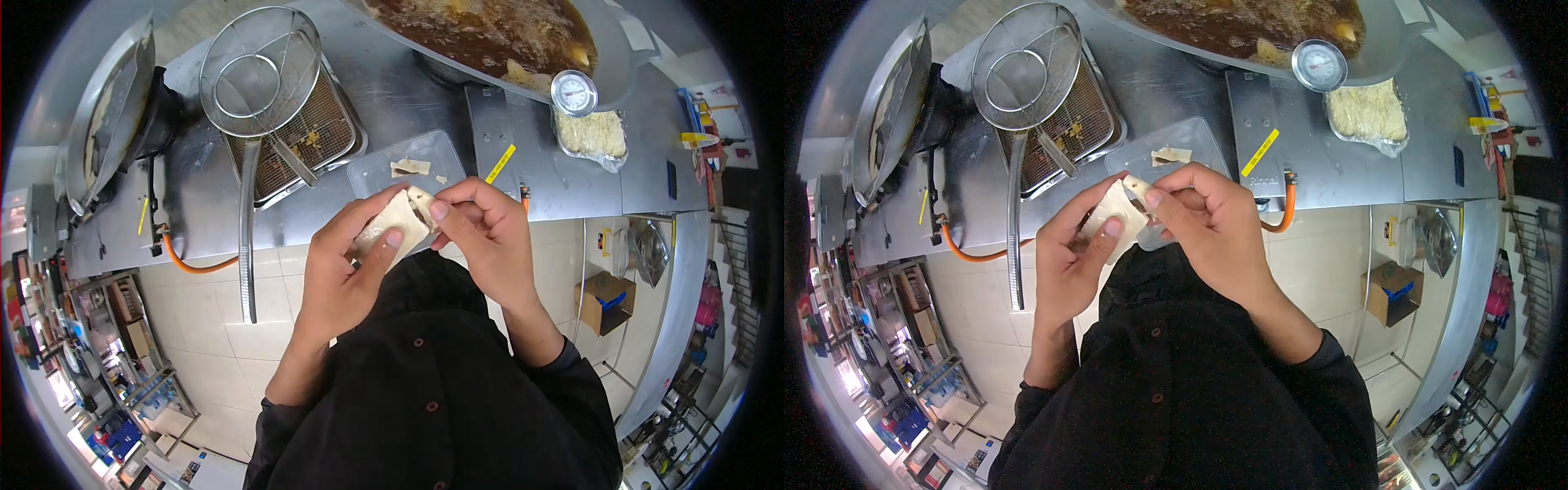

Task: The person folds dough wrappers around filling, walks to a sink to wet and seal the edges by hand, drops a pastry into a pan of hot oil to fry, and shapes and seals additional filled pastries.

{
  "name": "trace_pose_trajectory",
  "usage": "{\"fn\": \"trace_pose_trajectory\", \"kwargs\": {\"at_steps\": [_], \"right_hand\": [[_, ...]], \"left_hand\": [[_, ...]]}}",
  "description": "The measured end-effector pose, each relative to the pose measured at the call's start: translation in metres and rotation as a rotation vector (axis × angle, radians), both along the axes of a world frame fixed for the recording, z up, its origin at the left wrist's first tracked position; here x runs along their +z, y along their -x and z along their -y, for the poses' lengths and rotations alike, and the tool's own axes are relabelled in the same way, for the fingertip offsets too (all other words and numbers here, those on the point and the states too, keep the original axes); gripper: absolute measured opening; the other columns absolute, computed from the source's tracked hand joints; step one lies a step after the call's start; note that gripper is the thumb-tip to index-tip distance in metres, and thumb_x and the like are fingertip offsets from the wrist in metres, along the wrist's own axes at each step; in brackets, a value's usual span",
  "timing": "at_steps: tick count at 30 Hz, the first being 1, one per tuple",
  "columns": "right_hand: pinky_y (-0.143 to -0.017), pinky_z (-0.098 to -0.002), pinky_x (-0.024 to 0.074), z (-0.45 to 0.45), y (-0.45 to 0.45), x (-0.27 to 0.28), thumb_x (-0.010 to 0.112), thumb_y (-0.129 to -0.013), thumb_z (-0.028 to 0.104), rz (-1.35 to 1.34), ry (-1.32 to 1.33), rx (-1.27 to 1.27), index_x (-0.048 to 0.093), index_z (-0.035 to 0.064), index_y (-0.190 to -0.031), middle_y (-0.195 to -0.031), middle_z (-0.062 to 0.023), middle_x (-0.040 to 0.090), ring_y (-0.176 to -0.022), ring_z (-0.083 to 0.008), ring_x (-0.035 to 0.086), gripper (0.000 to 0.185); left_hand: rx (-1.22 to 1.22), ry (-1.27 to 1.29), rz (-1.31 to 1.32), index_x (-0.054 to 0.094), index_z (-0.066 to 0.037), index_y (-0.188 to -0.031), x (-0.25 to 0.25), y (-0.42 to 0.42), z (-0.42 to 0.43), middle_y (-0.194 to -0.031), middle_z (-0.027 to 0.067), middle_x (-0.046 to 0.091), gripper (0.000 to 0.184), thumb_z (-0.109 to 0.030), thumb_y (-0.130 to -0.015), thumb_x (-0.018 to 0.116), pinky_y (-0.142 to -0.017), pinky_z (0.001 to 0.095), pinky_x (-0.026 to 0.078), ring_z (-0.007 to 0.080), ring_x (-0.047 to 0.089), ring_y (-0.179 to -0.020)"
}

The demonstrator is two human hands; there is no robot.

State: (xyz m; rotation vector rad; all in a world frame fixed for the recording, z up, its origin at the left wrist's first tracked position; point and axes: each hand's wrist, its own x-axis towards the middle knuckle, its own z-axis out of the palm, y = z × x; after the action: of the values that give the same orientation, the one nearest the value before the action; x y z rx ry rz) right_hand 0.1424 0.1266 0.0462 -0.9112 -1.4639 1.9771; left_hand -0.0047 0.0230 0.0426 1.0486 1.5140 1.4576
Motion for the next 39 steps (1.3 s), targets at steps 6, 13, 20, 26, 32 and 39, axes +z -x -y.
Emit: {"fn": "trace_pose_trajectory", "kwargs": {"at_steps": [6, 13, 20, 26, 32, 39], "right_hand": [[-0.064, -0.0205, 0.0496, 0.002, 0.002, -0.001, 0.061, -0.095, 0.015, 0.013, -0.026, -0.011, 0.059, -0.0014, -0.098, -0.081, -0.0046, 0.067, -0.073, -0.0042, 0.06, 0.017], [-0.064, -0.0209, 0.0488, 0.002, -0.001, 0.003, 0.06, -0.095, 0.012, 0.053, -0.091, -0.018, 0.06, -0.0038, -0.1, -0.08, -0.0056, 0.068, -0.072, -0.0049, 0.061, 0.017], [-0.066, -0.0225, 0.0489, 0.0, -0.009, 0.005, 0.062, -0.093, 0.012, 0.149, -0.177, 0.021, 0.064, -0.0044, -0.097, -0.077, -0.0078, 0.068, -0.073, -0.0062, 0.062, 0.017], [-0.062, -0.0239, 0.0477, -0.003, -0.014, 0.008, 0.062, -0.093, 0.013, 0.2, -0.261, 0.072, 0.065, -0.0033, -0.096, -0.072, -0.0081, 0.066, -0.067, -0.0055, 0.059, 0.016], [-0.06, -0.025, 0.0466, -0.006, -0.017, 0.008, 0.063, -0.092, 0.013, 0.222, -0.302, 0.14, 0.065, -0.0034, -0.095, -0.071, -0.009, 0.065, -0.065, -0.0069, 0.058, 0.017], [-0.064, -0.0275, 0.0502, 0.0, -0.012, 0.007, 0.067, -0.089, 0.013, 0.125, -0.331, 0.106, 0.065, -0.0031, -0.096, -0.077, -0.0121, 0.069, -0.074, -0.0129, 0.068, 0.017]], "left_hand": [[0.045, 0.038, 0.014, 0.056, 0.002, -0.121, -0.002, -0.009, -0.004, -0.103, 0.0115, 0.063, 0.03, -0.006, -0.093, 0.058, -0.082, 0.0259, 0.045, 0.014, 0.059, -0.092], [0.064, 0.03, 0.051, 0.057, 0.002, -0.117, 0.001, -0.013, -0.006, -0.101, 0.0098, 0.064, 0.026, -0.007, -0.093, 0.059, -0.081, 0.0255, 0.045, 0.0124, 0.058, -0.092], [0.027, 0.048, -0.008, 0.058, 0.002, -0.112, 0.002, -0.013, -0.006, -0.095, 0.0095, 0.063, 0.022, -0.005, -0.091, 0.061, -0.075, 0.0249, 0.045, 0.013, 0.057, -0.084], [0.007, 0.035, -0.099, 0.059, 0.002, -0.11, 0.003, -0.013, -0.007, -0.087, 0.0114, 0.059, 0.021, -0.003, -0.089, 0.062, -0.069, 0.0267, 0.043, 0.0174, 0.055, -0.075], [-0.03, 0.015, -0.115, 0.058, 0.001, -0.112, 0.005, -0.012, -0.008, -0.092, 0.0102, 0.061, 0.022, -0.002, -0.09, 0.059, -0.075, 0.025, 0.044, 0.0166, 0.057, -0.081], [-0.041, 0.076, 0.015, 0.056, 0.0, -0.116, 0.006, -0.012, -0.003, -0.1, 0.0087, 0.062, 0.023, -0.003, -0.093, 0.057, -0.079, 0.0255, 0.045, 0.0122, 0.057, -0.089]]}}
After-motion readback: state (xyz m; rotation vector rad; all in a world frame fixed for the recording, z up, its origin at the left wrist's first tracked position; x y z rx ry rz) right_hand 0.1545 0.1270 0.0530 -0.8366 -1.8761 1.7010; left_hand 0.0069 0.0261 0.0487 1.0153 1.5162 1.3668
